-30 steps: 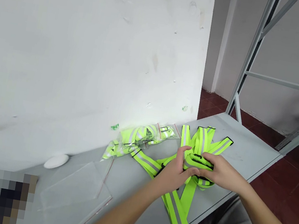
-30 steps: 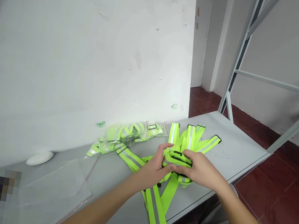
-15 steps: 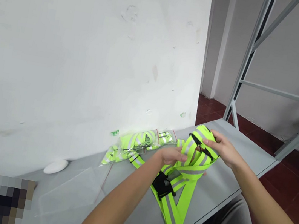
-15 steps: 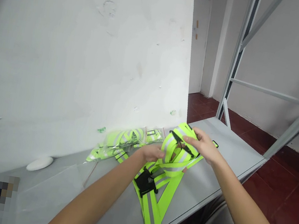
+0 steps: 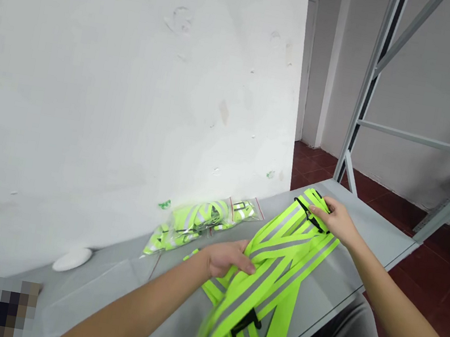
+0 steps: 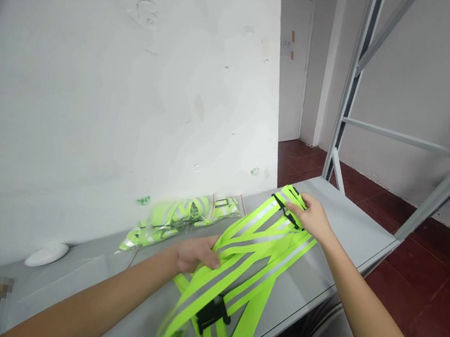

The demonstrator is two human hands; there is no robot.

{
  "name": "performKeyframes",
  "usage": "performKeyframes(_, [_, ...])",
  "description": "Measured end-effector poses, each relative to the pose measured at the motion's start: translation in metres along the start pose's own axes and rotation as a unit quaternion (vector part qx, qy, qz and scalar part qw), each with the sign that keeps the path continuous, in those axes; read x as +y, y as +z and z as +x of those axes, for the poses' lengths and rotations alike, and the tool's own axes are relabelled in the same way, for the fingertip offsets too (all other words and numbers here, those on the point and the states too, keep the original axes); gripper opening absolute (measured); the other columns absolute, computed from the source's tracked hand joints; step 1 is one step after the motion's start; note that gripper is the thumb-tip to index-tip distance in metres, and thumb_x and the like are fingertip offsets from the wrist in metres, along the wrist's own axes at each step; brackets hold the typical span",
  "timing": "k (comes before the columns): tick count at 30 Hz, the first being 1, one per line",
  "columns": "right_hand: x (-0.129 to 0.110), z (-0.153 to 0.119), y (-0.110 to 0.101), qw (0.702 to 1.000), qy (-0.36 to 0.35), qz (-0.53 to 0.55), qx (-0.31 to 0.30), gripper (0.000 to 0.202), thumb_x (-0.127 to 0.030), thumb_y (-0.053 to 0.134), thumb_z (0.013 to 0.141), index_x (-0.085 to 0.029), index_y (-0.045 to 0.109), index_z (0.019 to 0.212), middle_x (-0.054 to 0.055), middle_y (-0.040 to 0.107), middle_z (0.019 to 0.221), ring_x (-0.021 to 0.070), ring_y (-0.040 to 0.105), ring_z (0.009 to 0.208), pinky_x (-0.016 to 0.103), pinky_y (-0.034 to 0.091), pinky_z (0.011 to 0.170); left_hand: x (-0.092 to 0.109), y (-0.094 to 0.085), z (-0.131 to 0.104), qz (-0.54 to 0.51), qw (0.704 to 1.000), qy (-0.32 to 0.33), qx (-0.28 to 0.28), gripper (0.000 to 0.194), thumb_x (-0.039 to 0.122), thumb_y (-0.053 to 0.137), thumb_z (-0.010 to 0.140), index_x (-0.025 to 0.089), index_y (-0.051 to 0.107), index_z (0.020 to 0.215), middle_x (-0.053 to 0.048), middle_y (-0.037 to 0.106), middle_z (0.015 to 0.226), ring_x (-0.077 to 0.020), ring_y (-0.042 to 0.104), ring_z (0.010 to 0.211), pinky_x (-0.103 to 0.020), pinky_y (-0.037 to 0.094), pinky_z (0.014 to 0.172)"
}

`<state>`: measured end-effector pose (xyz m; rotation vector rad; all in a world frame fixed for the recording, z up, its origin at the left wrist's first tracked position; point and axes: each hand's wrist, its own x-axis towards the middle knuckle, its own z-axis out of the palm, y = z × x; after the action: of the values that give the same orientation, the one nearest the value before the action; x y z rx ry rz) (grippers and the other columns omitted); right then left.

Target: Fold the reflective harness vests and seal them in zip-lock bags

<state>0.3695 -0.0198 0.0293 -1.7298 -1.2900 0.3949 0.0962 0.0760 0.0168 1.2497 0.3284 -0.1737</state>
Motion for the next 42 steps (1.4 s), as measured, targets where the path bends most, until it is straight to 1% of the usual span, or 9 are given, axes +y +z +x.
performKeyframes(3, [0.005, 0.001, 0.01, 0.999, -0.025, -0.044, 0.007, 0.036, -0.055, 0.052, 0.083, -0.021, 0.051, 0.072, -0.004, 0.047, 0.063, 0.0136, 0.041, 0.056, 0.026, 0.031, 0.053, 0.013, -0.013, -0.017, 0.082, 0.995, -0.056, -0.006, 0.028, 0.04, 0.082, 0.057, 0.018, 0.065, 0.062, -0.001, 0.059, 0.05, -0.0173, 0.058, 0.049, -0.033, 0.051, 0.052])
performKeyframes(9, [0.037, -0.004, 0.042, 0.98, -0.013, -0.191, 0.046, 0.03, -0.051, 0.048, 0.087, -0.021, 0.054, 0.085, -0.001, 0.056, 0.062, 0.0177, 0.049, 0.055, 0.027, 0.033, 0.054, 0.033, -0.032, -0.049, 0.324, 0.924, -0.154, 0.135, 0.036, 0.055, 0.071, 0.065, 0.022, 0.067, 0.078, 0.0, 0.064, 0.064, -0.0191, 0.059, 0.056, -0.03, 0.045, 0.056])
performKeyframes(13, [0.052, -0.007, 0.06, 0.968, -0.009, -0.248, 0.049, 0.03, -0.046, 0.047, 0.089, -0.019, 0.057, 0.101, 0.006, 0.064, 0.072, 0.0219, 0.055, 0.06, 0.028, 0.029, 0.054, 0.026, -0.027, -0.058, 0.48, 0.801, -0.185, 0.307, 0.046, 0.053, 0.066, 0.071, 0.019, 0.067, 0.102, -0.011, 0.07, 0.09, -0.0289, 0.064, 0.076, -0.034, 0.047, 0.065])
performKeyframes(16, [0.055, -0.002, 0.068, 0.956, -0.02, -0.289, 0.045, 0.029, -0.043, 0.047, 0.09, -0.019, 0.058, 0.102, 0.01, 0.067, 0.084, 0.0226, 0.056, 0.063, 0.028, 0.027, 0.054, 0.006, 0.005, -0.047, 0.591, 0.679, -0.106, 0.423, 0.04, 0.037, 0.059, 0.081, 0.016, 0.062, 0.115, -0.018, 0.064, 0.115, -0.0348, 0.059, 0.107, -0.045, 0.044, 0.091])
performKeyframes(20, [0.061, 0.009, 0.077, 0.946, -0.035, -0.319, 0.046, 0.026, -0.039, 0.045, 0.092, -0.019, 0.058, 0.103, 0.011, 0.067, 0.097, 0.0204, 0.057, 0.063, 0.028, 0.025, 0.054, -0.044, 0.075, -0.014, 0.614, 0.707, 0.061, 0.347, 0.058, 0.049, 0.042, 0.092, 0.021, 0.038, 0.142, -0.011, 0.04, 0.148, -0.0302, 0.035, 0.136, -0.047, 0.03, 0.111])
performKeyframes(23, [0.067, 0.017, 0.081, 0.943, -0.047, -0.325, 0.052, 0.025, -0.038, 0.046, 0.092, -0.02, 0.058, 0.104, 0.01, 0.066, 0.101, 0.0188, 0.057, 0.065, 0.027, 0.024, 0.054, -0.081, 0.102, 0.007, 0.635, 0.728, 0.074, 0.247, 0.071, 0.061, 0.038, 0.09, 0.027, 0.021, 0.15, -0.009, 0.023, 0.157, -0.0336, 0.016, 0.144, -0.055, 0.022, 0.113])
performKeyframes(27, [0.074, 0.022, 0.08, 0.945, -0.048, -0.315, 0.079, 0.026, -0.039, 0.046, 0.092, -0.019, 0.058, 0.102, 0.009, 0.065, 0.099, 0.0183, 0.055, 0.066, 0.027, 0.021, 0.053, -0.093, 0.074, 0.003, 0.666, 0.707, 0.045, 0.234, 0.059, 0.055, 0.03, 0.095, 0.031, 0.024, 0.149, -0.005, 0.021, 0.158, -0.0317, 0.013, 0.146, -0.056, 0.014, 0.115])
performKeyframes(34, [0.079, 0.026, 0.075, 0.958, -0.034, -0.255, 0.128, 0.028, -0.044, 0.046, 0.089, -0.019, 0.057, 0.094, 0.006, 0.062, 0.079, 0.0178, 0.051, 0.062, 0.026, 0.024, 0.054, -0.079, 0.008, -0.034, 0.671, 0.698, 0.047, 0.245, 0.042, 0.037, 0.037, 0.097, 0.037, 0.044, 0.139, 0.0, 0.035, 0.153, -0.0255, 0.039, 0.136, -0.042, 0.035, 0.108])
performKeyframes(42, [0.053, 0.01, 0.044, 0.968, -0.04, -0.185, 0.163, 0.036, -0.054, 0.048, 0.087, -0.02, 0.057, 0.091, -0.001, 0.058, 0.068, 0.0147, 0.051, 0.06, 0.024, 0.037, 0.059, -0.104, 0.023, -0.019, 0.788, 0.472, 0.154, 0.363, 0.019, 0.011, 0.053, 0.089, 0.022, 0.066, 0.098, -0.005, 0.065, 0.114, -0.0209, 0.056, 0.099, -0.036, 0.043, 0.083])
